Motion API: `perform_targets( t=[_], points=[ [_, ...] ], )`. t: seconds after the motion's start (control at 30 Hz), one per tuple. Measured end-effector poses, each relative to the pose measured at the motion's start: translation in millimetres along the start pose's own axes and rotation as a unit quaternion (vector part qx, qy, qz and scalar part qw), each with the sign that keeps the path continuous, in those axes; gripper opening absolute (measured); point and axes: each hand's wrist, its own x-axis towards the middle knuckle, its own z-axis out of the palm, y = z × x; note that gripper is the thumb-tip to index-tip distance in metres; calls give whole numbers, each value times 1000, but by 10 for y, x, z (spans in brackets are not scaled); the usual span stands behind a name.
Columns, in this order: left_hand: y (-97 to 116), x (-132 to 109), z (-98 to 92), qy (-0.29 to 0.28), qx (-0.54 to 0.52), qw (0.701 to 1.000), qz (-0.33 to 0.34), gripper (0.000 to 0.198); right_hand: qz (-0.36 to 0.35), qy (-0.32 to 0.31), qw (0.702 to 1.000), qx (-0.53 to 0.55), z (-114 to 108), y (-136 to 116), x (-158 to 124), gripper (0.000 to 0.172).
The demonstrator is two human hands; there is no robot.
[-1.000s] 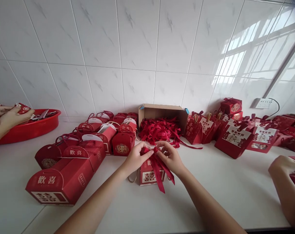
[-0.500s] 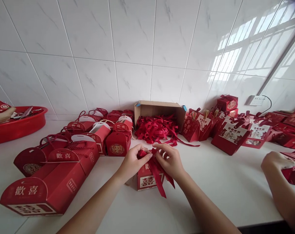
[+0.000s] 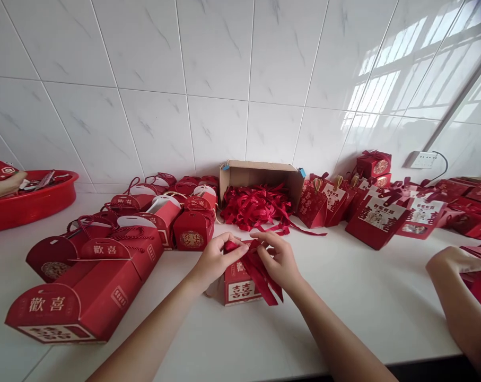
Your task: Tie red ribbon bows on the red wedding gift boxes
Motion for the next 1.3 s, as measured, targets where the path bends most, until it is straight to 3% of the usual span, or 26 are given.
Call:
perform_targets(
  t=[0.1,0.3,0.53,0.83,1.07,1.3],
  points=[
    [12,3,14,8,-36,999,-9,31,7,-17,1000,1,7,-16,21,26],
    [-5,25,54,29,4,999,-16,30,52,-15,999,-3,37,-77,65,5],
    [9,11,50,24,1,999,-39,32,24,-33,999,-11,-11,-75,71,20],
    [-15,11,57,19,-2,1000,-12,31,-88,-51,994,-36,-49,-74,74,31],
    [-17,0,62,13,17,1000,-3,26,-57,-57,995,-57,-69,-54,92,18],
    [-50,9,52,30,8,999,-4,24,-20,-15,999,-42,-32,-35,52,24]
  ],
)
